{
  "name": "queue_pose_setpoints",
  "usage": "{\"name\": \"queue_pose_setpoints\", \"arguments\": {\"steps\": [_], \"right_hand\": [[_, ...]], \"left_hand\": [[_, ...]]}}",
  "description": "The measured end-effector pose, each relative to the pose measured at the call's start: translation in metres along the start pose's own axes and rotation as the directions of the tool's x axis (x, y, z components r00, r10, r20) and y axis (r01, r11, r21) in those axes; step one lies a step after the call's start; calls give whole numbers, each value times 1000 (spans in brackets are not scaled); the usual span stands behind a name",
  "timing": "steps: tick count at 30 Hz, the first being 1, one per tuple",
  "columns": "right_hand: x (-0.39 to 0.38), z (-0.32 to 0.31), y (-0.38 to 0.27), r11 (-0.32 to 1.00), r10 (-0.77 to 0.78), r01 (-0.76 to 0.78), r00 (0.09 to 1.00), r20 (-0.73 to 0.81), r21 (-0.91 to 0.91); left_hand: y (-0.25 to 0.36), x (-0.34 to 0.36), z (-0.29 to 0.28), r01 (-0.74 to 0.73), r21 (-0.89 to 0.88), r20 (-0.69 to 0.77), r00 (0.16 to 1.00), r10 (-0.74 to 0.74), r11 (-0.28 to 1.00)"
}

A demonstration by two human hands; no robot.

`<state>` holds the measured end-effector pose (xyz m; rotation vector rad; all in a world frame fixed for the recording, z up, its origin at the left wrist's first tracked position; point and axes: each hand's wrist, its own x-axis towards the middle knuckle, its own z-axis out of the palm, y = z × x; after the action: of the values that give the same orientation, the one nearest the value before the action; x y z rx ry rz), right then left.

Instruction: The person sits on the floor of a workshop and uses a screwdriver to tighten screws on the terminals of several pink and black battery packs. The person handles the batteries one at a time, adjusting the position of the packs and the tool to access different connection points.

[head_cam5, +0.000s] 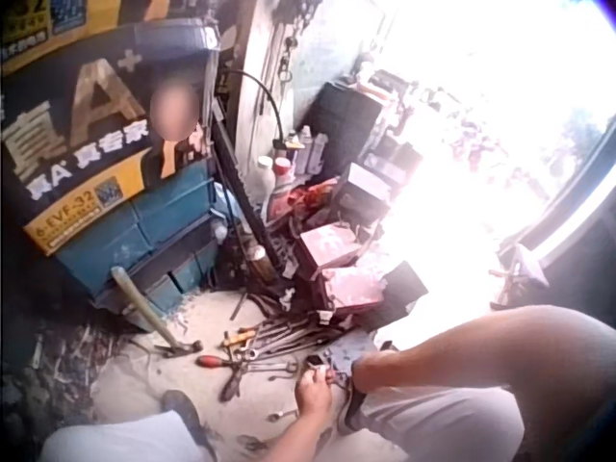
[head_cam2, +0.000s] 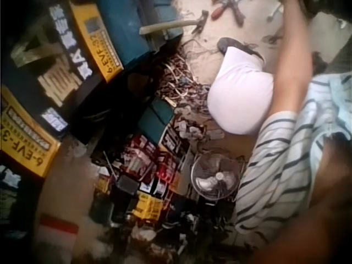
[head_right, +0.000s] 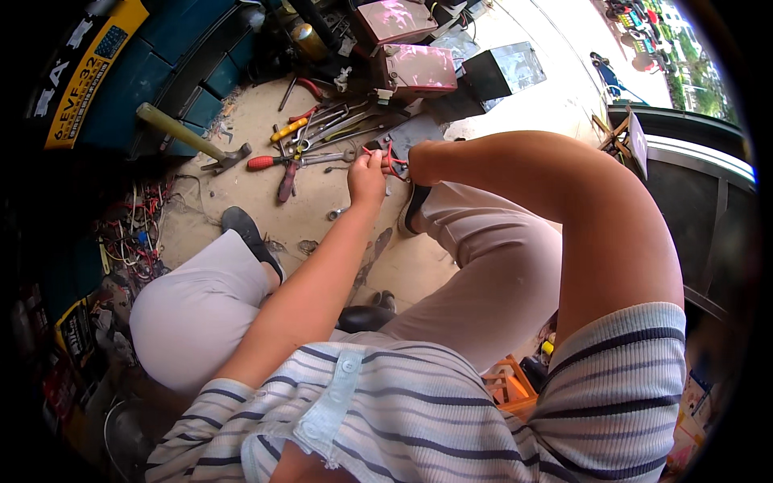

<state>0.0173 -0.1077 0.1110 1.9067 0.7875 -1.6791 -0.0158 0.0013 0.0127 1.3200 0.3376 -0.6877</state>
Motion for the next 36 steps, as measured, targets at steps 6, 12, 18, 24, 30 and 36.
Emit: {"name": "queue_pose_setpoints", "arguments": {"steps": [6,12,18,24,30,36], "right_hand": [[-13,0,-7,760,380,-352,923,65,547],[-35,-7,-15,721,394,-344,918,54,602],[-35,-5,-24,758,386,-302,922,-23,578],[-32,8,-28,776,415,-303,906,-87,554],[-13,39,-3,190,439,-303,877,196,934],[30,79,-4,-367,149,-80,978,143,927]], "left_hand": [[-2,-3,4,-37,-10,-28,999,37,999],[2,-8,9,-71,-33,-69,995,68,997],[2,-4,3,-64,-45,-42,997,62,997],[2,-2,5,-85,24,-28,996,85,996],[0,22,2,66,-115,-22,997,-69,991],[-43,30,-21,-46,96,-170,984,62,994]]}}
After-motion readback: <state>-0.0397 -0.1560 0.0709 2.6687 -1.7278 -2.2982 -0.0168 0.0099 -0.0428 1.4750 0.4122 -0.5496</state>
